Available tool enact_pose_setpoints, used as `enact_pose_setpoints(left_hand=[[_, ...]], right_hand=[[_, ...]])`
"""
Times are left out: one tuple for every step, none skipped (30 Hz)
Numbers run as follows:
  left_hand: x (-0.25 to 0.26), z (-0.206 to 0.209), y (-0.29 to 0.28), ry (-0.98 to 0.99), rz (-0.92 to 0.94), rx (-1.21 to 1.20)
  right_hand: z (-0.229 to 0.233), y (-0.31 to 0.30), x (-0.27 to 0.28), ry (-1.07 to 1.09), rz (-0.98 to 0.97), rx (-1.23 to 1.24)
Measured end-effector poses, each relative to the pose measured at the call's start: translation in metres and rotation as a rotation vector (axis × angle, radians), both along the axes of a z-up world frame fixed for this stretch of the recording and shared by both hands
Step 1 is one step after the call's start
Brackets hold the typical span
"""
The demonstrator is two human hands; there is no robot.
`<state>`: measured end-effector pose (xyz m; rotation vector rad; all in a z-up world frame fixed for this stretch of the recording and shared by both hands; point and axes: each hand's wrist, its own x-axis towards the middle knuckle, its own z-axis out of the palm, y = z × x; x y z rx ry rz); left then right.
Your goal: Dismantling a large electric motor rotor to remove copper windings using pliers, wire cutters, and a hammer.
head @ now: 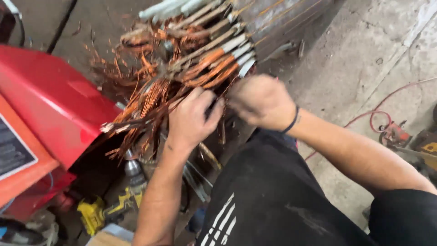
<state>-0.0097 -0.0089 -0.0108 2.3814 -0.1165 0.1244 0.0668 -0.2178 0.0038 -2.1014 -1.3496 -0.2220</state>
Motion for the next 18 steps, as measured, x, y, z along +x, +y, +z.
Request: enact_pose_setpoints(left_hand=[[-0.002,0.003,-0.001,-0.022,-0.019,0.069],[0.0,0.006,-0.001,-0.056,-0.026,0.144],[0.001,0.004,-0.003,-0.056,-0.004,0.148],[0.001,0.002,-0.003,-0.085,-0.014,0.129],[0.002,0.001,-0.004,-0.115,-0.024,0.11],[0.003,0.002,-0.005,-0.117,-0.017,0.115],[0.004,0.003,-0.005,-0.137,-0.037,0.089],[0.006,0.005,-0.005,-0.157,-0.056,0.064],[0.003,0.003,-0.005,-0.159,-0.048,0.07],[0.004,0.0,-0.006,-0.151,-0.054,0.084],[0.005,-0.003,-0.006,-0.143,-0.06,0.099],[0.005,0.002,-0.005,-0.148,-0.058,0.098],[0.005,0.006,-0.004,-0.132,-0.057,0.068],[0.004,0.01,-0.003,-0.114,-0.06,0.034],[0.004,0.011,-0.004,-0.119,-0.062,0.028],[0.003,0.012,-0.004,-0.118,-0.041,0.048],[0.002,0.014,-0.004,-0.116,-0.02,0.068],[0.003,0.016,-0.004,-0.121,-0.034,0.062]], right_hand=[[0.004,-0.003,0.004,0.014,-0.055,0.029],[0.008,-0.003,0.015,0.015,-0.097,0.064],[0.008,0.002,0.023,0.014,-0.075,0.067],[0.009,0.006,0.027,-0.034,0.035,0.021],[0.009,0.01,0.033,-0.083,0.145,-0.024],[0.01,0.01,0.035,-0.087,0.152,-0.02],[0.012,0.011,0.039,-0.107,0.191,-0.07],[0.013,0.012,0.043,-0.127,0.232,-0.119],[0.015,0.014,0.042,-0.131,0.239,-0.114],[0.017,0.015,0.043,-0.124,0.249,-0.165],[0.019,0.015,0.044,-0.118,0.259,-0.217],[0.02,0.016,0.044,-0.123,0.26,-0.219],[0.021,0.018,0.044,-0.092,0.253,-0.242],[0.022,0.019,0.044,-0.059,0.242,-0.268],[0.024,0.019,0.043,-0.062,0.239,-0.274],[0.026,0.021,0.042,-0.007,0.226,-0.321],[0.028,0.023,0.039,0.049,0.211,-0.367],[0.031,0.023,0.041,0.048,0.196,-0.372]])
